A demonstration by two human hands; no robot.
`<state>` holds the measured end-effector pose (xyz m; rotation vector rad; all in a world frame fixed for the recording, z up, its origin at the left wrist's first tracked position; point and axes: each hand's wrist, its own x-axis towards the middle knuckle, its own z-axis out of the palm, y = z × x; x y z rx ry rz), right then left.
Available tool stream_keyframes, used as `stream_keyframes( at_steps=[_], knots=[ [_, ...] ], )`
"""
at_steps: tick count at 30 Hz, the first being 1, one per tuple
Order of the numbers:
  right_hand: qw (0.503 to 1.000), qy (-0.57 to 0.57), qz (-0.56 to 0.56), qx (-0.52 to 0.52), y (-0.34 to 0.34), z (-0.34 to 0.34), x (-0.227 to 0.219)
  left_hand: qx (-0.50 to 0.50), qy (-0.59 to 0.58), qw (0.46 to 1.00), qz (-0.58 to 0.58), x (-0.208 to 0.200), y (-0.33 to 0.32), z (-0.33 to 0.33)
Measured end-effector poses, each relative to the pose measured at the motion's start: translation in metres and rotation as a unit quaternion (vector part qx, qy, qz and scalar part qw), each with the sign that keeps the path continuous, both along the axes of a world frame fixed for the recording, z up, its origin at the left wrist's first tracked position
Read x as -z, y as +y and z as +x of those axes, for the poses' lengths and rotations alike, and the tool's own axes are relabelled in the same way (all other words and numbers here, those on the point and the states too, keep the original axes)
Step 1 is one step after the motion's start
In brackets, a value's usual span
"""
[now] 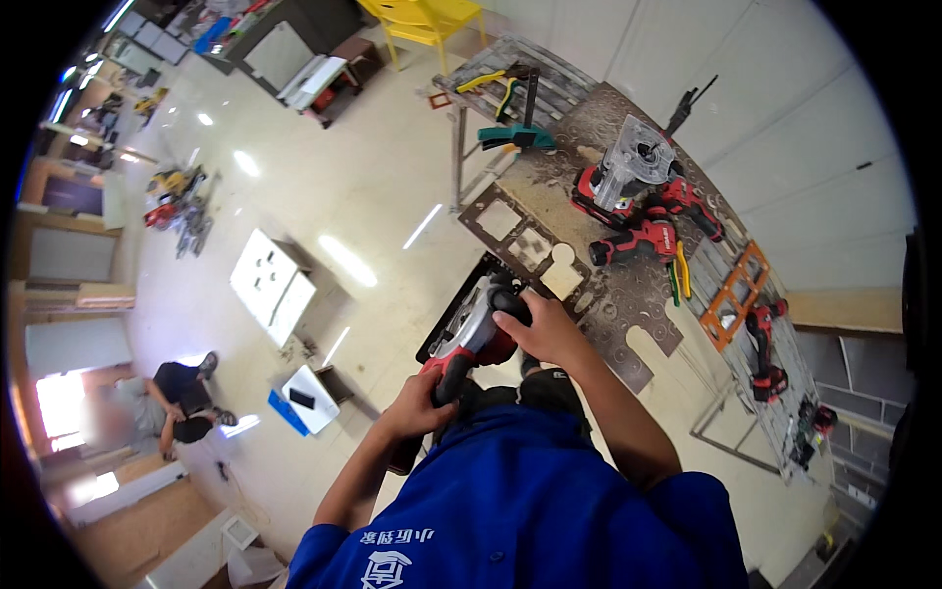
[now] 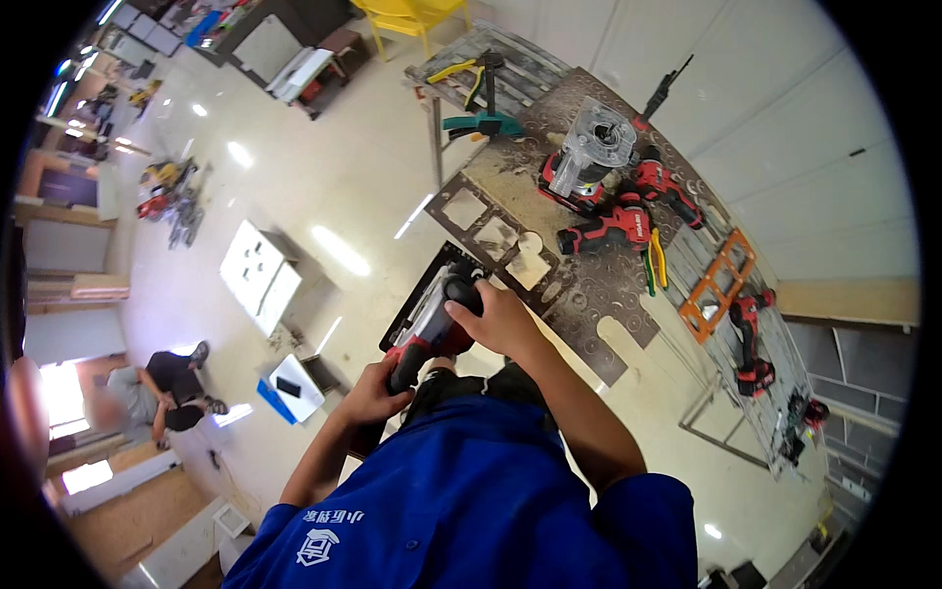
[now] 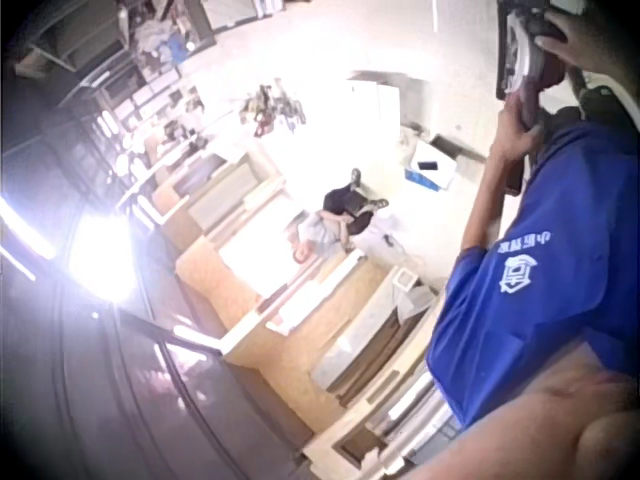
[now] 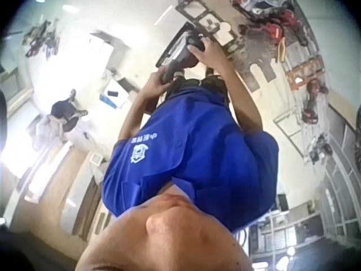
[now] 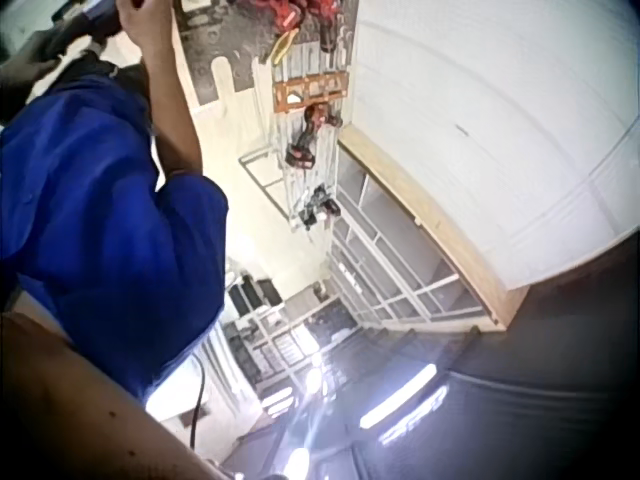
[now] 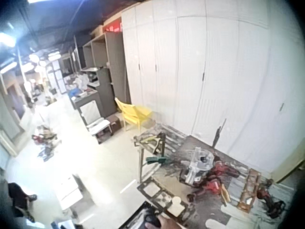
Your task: The person uses a handheld router to cut a pattern into a piece of wood on a workbench. They then use a drill to make holes in a wooden frame and a jigsaw to cut a shape out of a larger wooden board. The person handles various power tools and wooden components throughout the process.
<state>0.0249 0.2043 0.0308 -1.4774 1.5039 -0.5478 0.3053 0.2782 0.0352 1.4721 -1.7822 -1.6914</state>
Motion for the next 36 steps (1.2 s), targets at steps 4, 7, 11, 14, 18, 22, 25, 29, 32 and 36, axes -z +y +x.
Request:
stream_keyframes(
  at_steps=[4,7,11,14,18,22,25,29,32,36],
  knots=[
    [0.988,-0.004,0.122,0.096,0.019,0.009,0.000,0.097,-0.036,0.994,-0.024,0.011,-0.025,0.014],
    [0.978,0.020,0.127,0.167,0.041,0.014,0.021,0.137,-0.010,0.990,-0.021,0.022,-0.040,0.015],
    [0.963,-0.038,0.150,0.223,0.042,0.017,0.021,0.131,0.036,0.991,0.000,0.040,-0.045,0.015],
    [0.968,-0.005,0.110,0.227,0.038,0.020,0.022,0.111,0.058,0.992,0.005,0.051,-0.044,0.009],
    [0.978,0.029,0.061,0.199,0.021,0.024,0.012,0.121,0.036,0.991,0.048,0.072,-0.042,0.007],
    [0.981,0.026,0.094,0.170,0.015,0.004,0.030,0.098,0.015,0.986,0.132,0.068,-0.047,-0.004],
    [0.986,0.000,0.035,0.164,0.023,-0.008,0.053,0.094,-0.004,0.983,0.157,0.052,-0.051,-0.021],
    [0.986,-0.025,0.015,0.161,0.023,-0.016,0.061,0.087,-0.043,0.980,0.171,0.039,-0.044,-0.034],
    [0.984,-0.057,0.016,0.170,0.019,-0.021,0.049,0.058,0.001,0.988,0.143,0.042,-0.032,-0.036],
    [0.986,-0.049,0.041,0.155,0.022,-0.027,0.058,-0.009,0.007,0.966,0.259,0.049,-0.019,-0.030]
  ],
)
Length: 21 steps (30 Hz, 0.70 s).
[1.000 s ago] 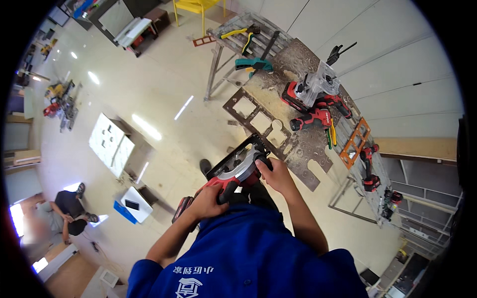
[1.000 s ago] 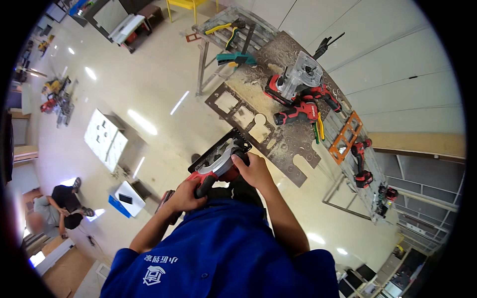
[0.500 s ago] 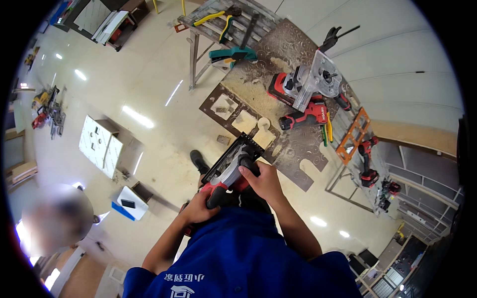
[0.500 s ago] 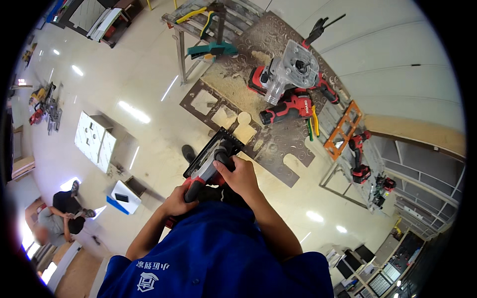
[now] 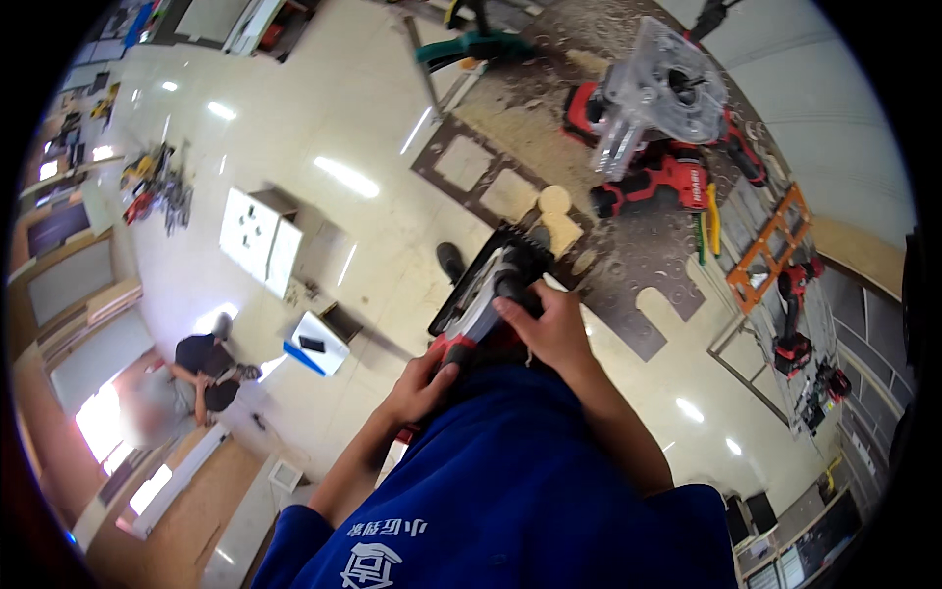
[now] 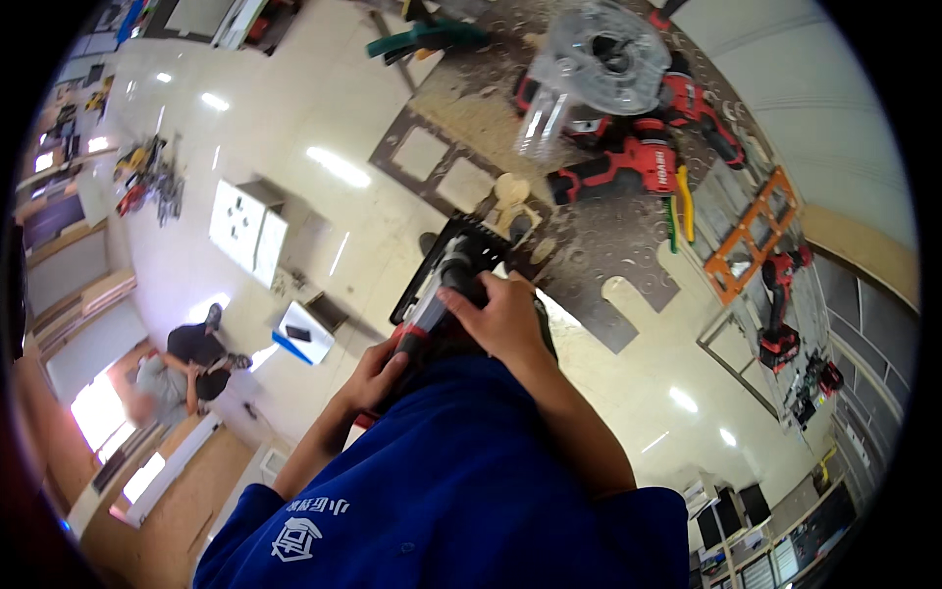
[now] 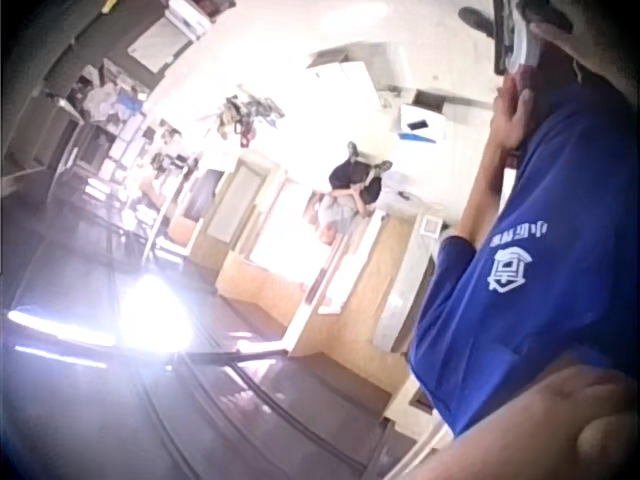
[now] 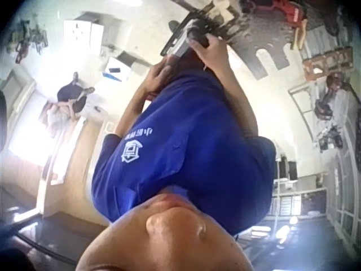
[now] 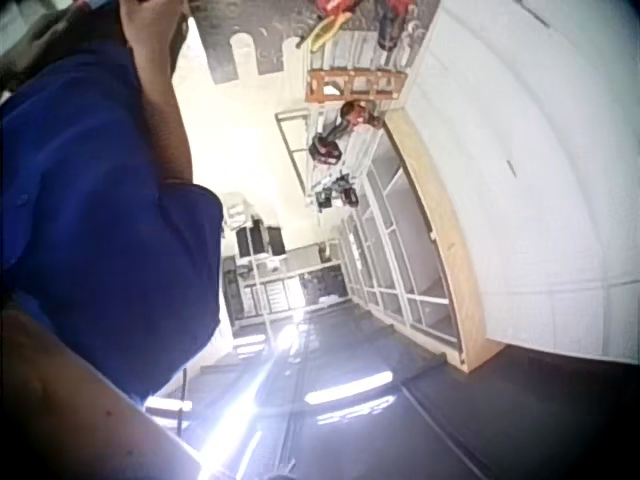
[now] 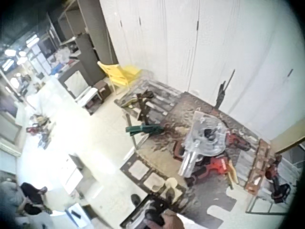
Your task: The person uses a handheld router to cut a pattern into a piece of wood on a workbench. They then use a drill to make holes in a wooden frame and a jigsaw to cut a shape out of a larger wooden board. The person handles various power tools and wooden components throughout the process.
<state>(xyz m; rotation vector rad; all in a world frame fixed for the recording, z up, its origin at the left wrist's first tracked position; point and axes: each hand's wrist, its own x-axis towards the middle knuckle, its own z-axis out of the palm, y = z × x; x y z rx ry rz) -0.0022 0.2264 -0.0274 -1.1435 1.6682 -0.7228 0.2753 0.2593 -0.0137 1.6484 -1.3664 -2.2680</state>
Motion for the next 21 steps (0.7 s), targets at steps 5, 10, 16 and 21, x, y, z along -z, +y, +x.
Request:
stream_keyframes(
  at_steps=[5,10,16,21],
  knots=[
    [0.998,-0.052,0.030,0.012,-0.009,-0.003,-0.012,0.046,-0.054,0.988,-0.135,-0.025,-0.005,-0.020],
    [1.000,-0.016,-0.012,0.005,-0.009,0.005,-0.012,0.038,-0.135,0.970,-0.197,-0.035,-0.001,-0.027],
    [1.000,0.008,-0.024,-0.006,-0.002,0.006,0.003,0.052,-0.170,0.957,-0.231,-0.027,0.005,-0.026],
    [1.000,-0.012,-0.013,0.002,-0.006,0.004,-0.004,0.073,-0.181,0.949,-0.247,-0.026,0.005,-0.025]
  ],
)
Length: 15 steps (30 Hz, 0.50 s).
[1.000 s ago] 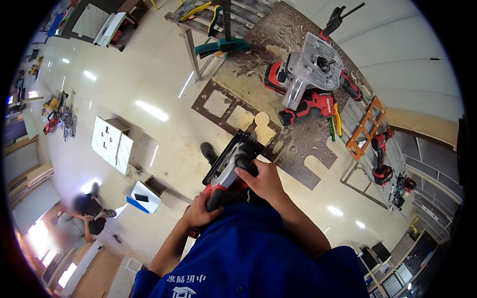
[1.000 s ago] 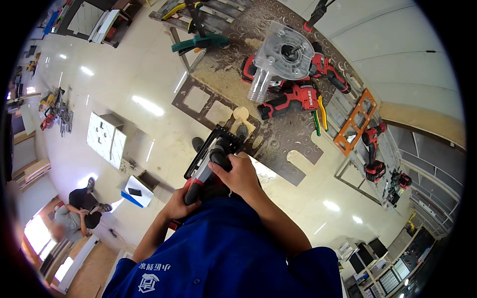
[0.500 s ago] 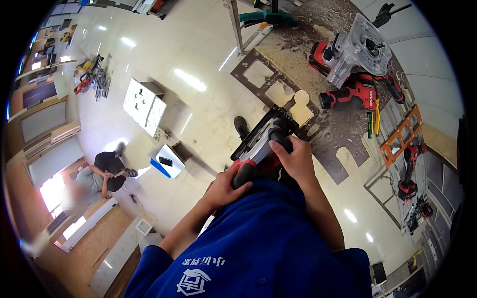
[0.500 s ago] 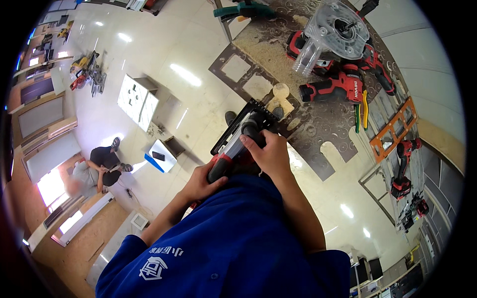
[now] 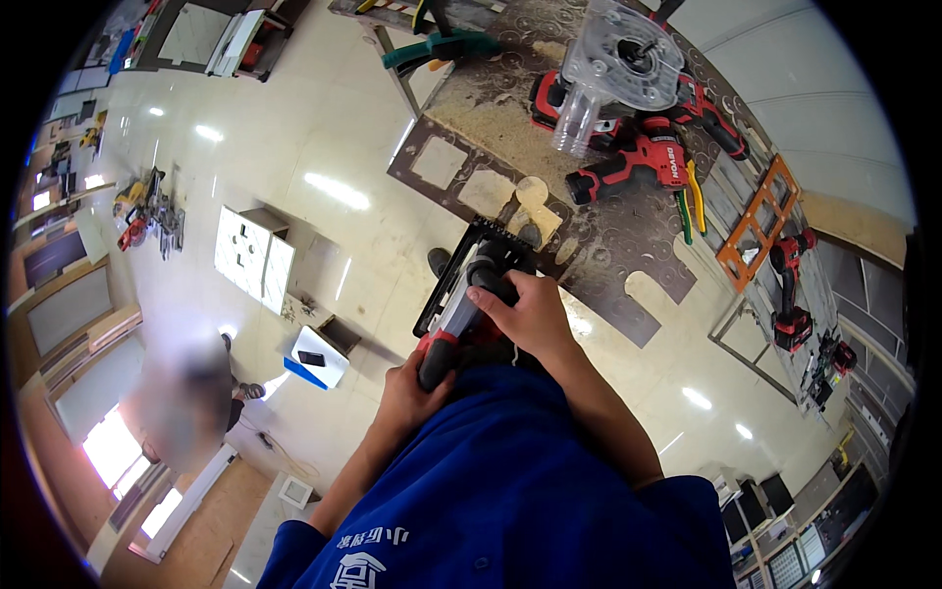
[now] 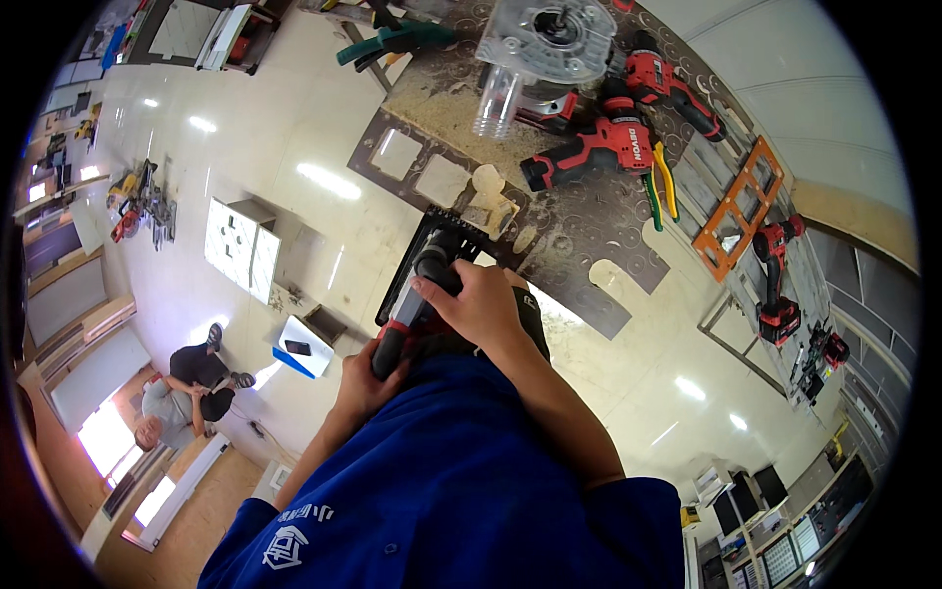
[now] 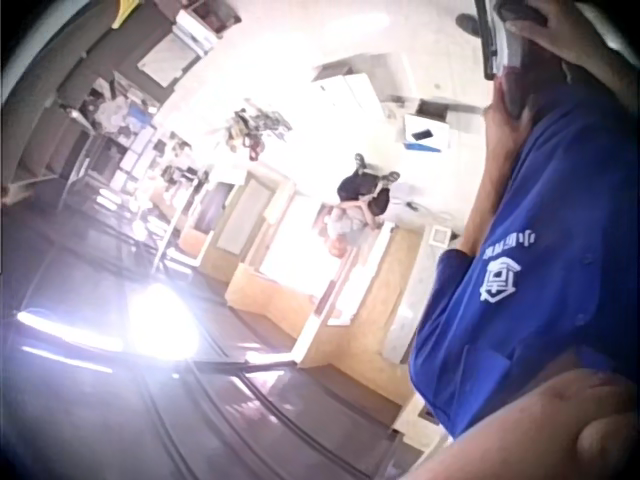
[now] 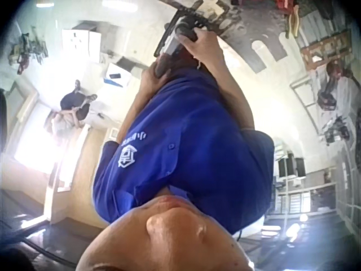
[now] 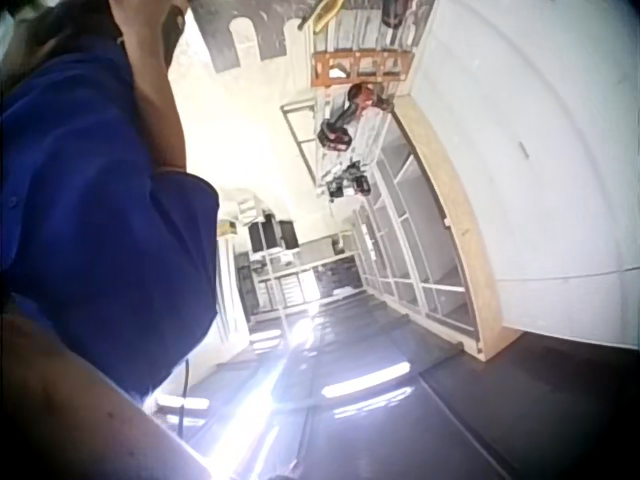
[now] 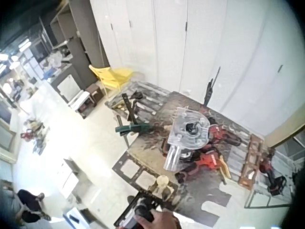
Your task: The person uses a handheld router to cut a pattern into a piece of wood on a workbench. They then use a drill to make holes in a wooden frame and a jigsaw to cut a shape out of a larger wooden board. The person handles various power tools and wooden components throughout the process.
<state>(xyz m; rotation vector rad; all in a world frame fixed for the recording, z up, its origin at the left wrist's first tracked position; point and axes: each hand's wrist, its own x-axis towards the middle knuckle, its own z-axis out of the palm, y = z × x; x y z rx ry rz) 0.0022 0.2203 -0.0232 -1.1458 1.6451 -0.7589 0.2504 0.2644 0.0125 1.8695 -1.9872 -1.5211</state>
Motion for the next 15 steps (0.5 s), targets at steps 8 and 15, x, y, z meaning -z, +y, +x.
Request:
stream_keyframes(
  at_steps=[8,15],
  knots=[
    [0.999,0.034,0.003,-0.001,-0.001,-0.001,-0.007,-0.059,-0.012,0.998,0.031,-0.006,0.000,-0.008],
    [0.998,0.051,-0.047,0.004,0.001,-0.004,0.008,-0.069,-0.005,0.997,0.026,-0.001,-0.002,-0.013]
  ],
)
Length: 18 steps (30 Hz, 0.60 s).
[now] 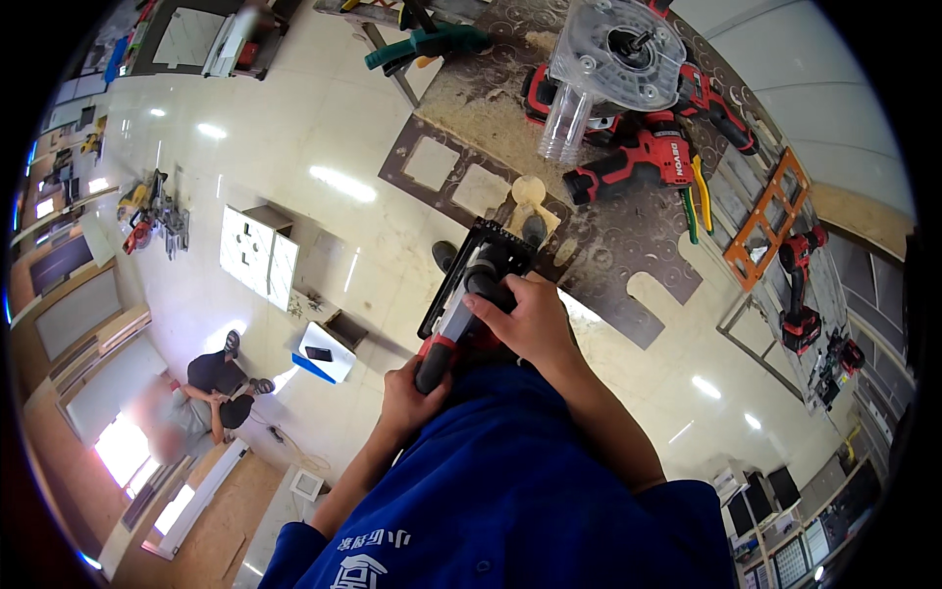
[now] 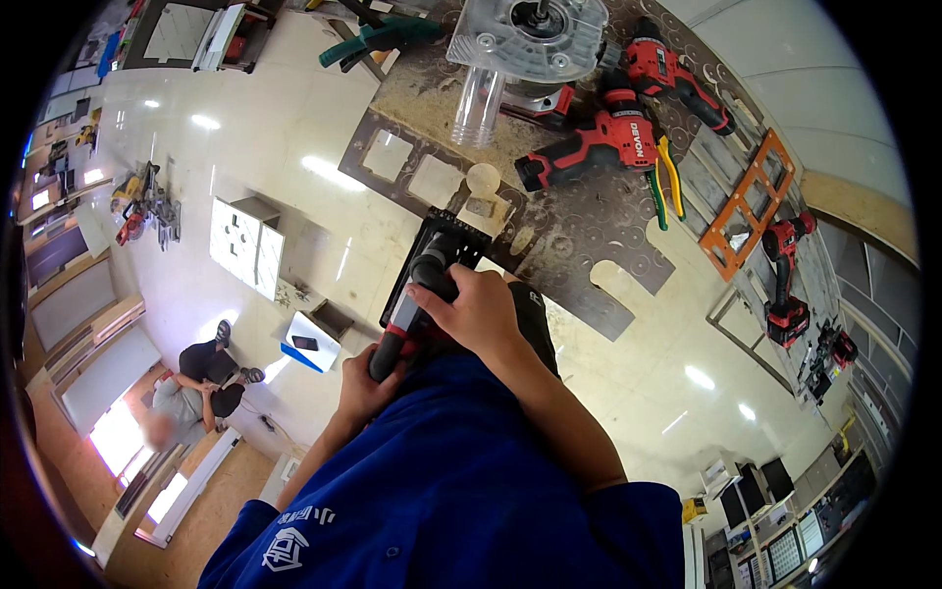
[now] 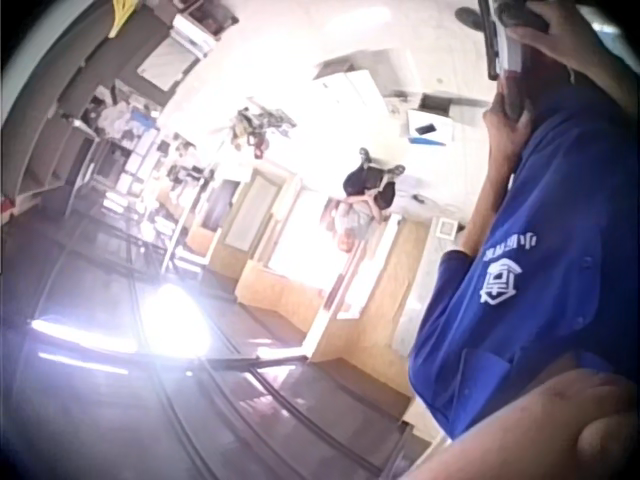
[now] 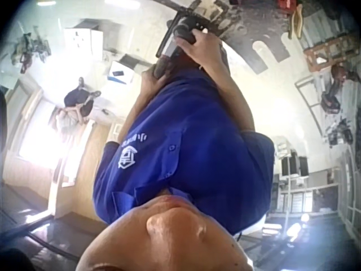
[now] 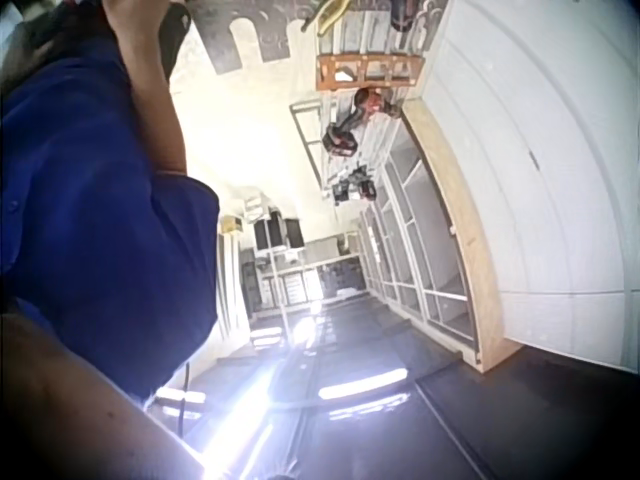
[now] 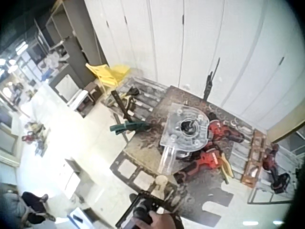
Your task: The person uses a handheld router to cut a pattern into a piece of wood on a workbench. They then use a drill to make holes in a wooden frame and a jigsaw to cut a shape out of a larger wooden board. The person handles various power tools and wooden components throughout the process.
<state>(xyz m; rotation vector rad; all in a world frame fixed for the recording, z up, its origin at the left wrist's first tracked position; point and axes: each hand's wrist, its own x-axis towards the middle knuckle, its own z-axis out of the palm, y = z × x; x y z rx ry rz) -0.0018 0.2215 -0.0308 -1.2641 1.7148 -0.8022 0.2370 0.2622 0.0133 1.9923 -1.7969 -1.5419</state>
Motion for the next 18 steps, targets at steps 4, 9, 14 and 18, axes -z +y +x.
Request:
stream_keyframes(
  at_steps=[4,9,14,18],
  knots=[
    [1.000,0.015,0.005,-0.005,-0.002,0.003,0.000,-0.004,-0.001,1.000,0.018,-0.006,-0.007,-0.003],
    [0.999,0.037,0.003,-0.007,-0.004,0.004,0.000,-0.001,0.002,0.999,0.042,-0.001,-0.009,0.001],
    [0.999,0.039,-0.007,0.004,-0.004,0.005,0.005,0.015,0.024,0.998,0.052,-0.002,-0.018,0.003],
    [0.999,0.045,-0.014,0.007,-0.005,0.005,0.005,0.019,0.019,0.999,0.046,-0.001,-0.021,0.003]
  ],
)
